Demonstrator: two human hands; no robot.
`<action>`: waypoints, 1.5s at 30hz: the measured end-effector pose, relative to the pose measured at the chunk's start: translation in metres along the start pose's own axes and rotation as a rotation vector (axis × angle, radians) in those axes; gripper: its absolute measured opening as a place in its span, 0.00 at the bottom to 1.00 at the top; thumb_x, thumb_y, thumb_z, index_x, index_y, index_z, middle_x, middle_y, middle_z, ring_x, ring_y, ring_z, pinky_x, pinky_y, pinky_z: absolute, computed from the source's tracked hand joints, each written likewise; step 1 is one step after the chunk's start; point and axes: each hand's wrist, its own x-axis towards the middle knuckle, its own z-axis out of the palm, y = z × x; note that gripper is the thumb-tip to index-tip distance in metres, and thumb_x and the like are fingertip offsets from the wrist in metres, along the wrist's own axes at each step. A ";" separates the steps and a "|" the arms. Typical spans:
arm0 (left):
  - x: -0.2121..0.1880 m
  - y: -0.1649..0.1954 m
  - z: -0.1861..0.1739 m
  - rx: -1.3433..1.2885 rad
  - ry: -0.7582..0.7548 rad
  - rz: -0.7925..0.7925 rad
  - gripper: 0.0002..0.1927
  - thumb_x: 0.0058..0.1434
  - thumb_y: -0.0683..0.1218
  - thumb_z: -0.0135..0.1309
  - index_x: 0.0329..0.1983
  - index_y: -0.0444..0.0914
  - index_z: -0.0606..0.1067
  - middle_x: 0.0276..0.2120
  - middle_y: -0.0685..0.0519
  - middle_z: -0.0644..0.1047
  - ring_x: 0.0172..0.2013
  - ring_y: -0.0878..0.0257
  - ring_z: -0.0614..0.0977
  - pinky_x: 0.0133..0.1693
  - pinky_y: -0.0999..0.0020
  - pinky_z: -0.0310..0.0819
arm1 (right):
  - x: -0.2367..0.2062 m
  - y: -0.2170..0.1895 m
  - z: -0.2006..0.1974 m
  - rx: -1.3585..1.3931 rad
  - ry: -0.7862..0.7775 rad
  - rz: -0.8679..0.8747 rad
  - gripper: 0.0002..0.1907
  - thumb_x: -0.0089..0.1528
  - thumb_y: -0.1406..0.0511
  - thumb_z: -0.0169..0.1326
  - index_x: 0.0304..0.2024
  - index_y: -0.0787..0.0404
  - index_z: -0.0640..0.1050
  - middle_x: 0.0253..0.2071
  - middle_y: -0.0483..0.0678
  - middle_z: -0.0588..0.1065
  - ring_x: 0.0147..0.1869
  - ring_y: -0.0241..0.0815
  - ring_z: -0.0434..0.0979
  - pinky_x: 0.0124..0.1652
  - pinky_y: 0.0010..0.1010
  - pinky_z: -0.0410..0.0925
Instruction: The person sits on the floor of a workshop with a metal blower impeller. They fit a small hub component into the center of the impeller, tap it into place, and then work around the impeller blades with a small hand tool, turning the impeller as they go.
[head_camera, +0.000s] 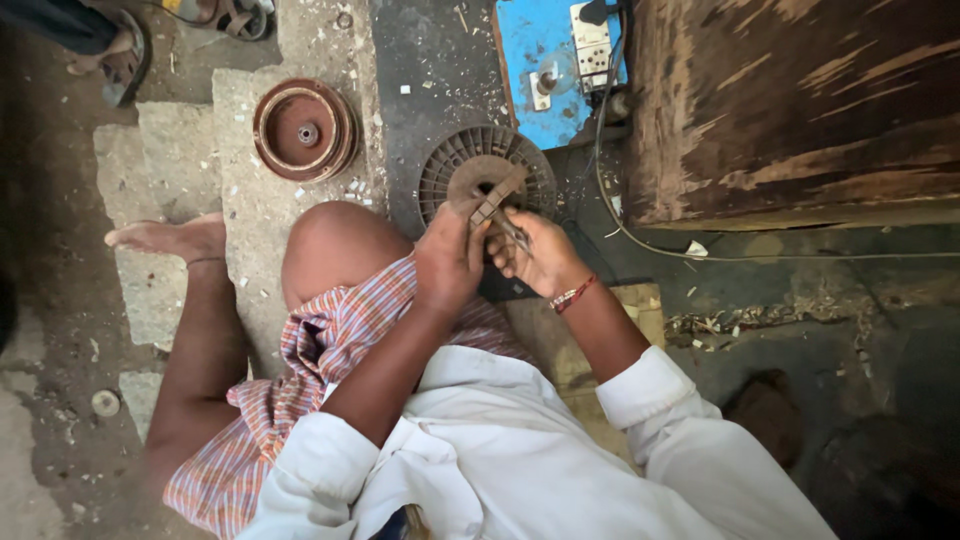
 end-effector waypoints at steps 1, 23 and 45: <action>0.000 0.000 -0.001 -0.011 0.009 0.008 0.17 0.64 0.36 0.56 0.56 0.38 0.73 0.45 0.41 0.77 0.46 0.42 0.81 0.46 0.54 0.76 | 0.000 -0.001 0.000 0.018 -0.004 0.013 0.22 0.72 0.53 0.40 0.44 0.61 0.80 0.31 0.47 0.79 0.29 0.39 0.78 0.30 0.30 0.67; 0.027 0.023 -0.028 0.214 -0.187 -0.164 0.18 0.62 0.43 0.61 0.54 0.36 0.75 0.38 0.40 0.77 0.38 0.38 0.80 0.38 0.49 0.73 | -0.017 -0.004 0.056 -0.536 0.376 -0.442 0.08 0.67 0.64 0.55 0.37 0.62 0.80 0.28 0.42 0.78 0.25 0.28 0.72 0.24 0.21 0.61; 0.033 0.018 -0.006 0.037 -0.025 -0.051 0.27 0.64 0.52 0.62 0.60 0.33 0.70 0.57 0.34 0.71 0.57 0.38 0.74 0.58 0.51 0.70 | -0.020 -0.039 0.043 -1.367 0.347 -1.113 0.03 0.63 0.71 0.58 0.37 0.67 0.78 0.35 0.57 0.77 0.39 0.59 0.80 0.38 0.41 0.72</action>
